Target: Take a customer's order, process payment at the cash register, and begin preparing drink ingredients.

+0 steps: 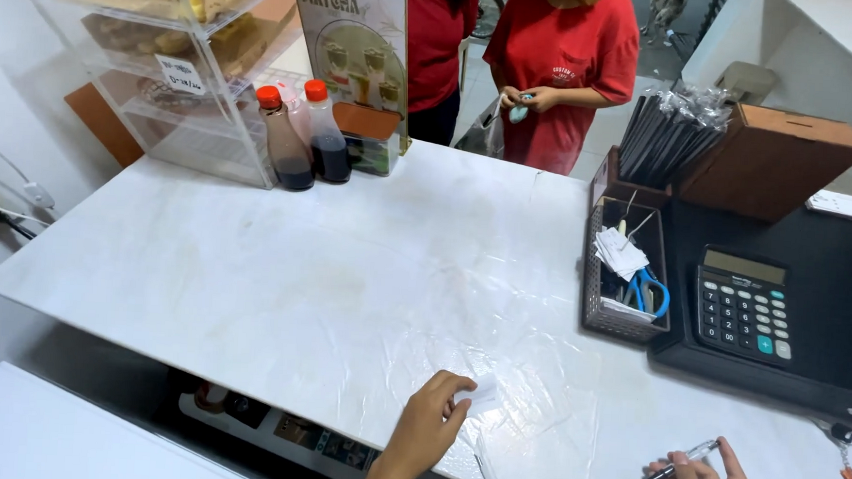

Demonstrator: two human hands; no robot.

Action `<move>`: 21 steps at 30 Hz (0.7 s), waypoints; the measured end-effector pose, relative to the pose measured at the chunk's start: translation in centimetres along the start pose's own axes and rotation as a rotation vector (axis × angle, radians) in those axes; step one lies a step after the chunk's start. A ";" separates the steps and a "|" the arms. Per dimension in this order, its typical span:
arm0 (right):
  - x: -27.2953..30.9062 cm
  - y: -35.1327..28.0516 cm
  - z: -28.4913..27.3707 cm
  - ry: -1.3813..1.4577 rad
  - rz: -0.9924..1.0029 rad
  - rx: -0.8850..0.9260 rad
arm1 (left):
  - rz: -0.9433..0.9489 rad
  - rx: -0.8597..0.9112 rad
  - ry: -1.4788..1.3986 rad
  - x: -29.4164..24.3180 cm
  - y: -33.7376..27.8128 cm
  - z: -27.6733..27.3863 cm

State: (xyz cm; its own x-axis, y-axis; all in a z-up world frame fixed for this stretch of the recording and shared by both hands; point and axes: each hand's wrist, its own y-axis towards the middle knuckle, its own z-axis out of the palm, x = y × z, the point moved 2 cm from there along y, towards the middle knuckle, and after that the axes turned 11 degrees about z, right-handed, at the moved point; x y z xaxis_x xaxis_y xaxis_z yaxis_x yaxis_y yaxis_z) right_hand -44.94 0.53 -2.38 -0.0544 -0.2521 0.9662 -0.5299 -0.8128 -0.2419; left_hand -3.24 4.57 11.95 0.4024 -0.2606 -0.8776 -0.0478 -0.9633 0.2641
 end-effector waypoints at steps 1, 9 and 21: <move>0.4 -0.3 0.2 -0.021 0.011 -0.010 | 0.018 0.000 -0.006 0.0 0.0 0.0; 3.1 -3.3 1.5 -0.014 -0.034 -0.037 | -0.059 0.060 0.022 -0.4 0.1 -0.2; 4.3 -4.9 1.2 0.358 -0.055 0.089 | 0.227 0.073 0.046 1.7 -0.1 0.3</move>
State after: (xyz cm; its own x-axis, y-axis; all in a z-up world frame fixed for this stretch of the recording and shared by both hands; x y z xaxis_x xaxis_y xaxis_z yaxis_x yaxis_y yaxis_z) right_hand -41.55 2.84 2.85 -0.3287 -0.0200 0.9442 -0.4656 -0.8664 -0.1804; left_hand -2.83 4.24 10.35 0.4153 -0.4693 -0.7793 -0.2075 -0.8829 0.4211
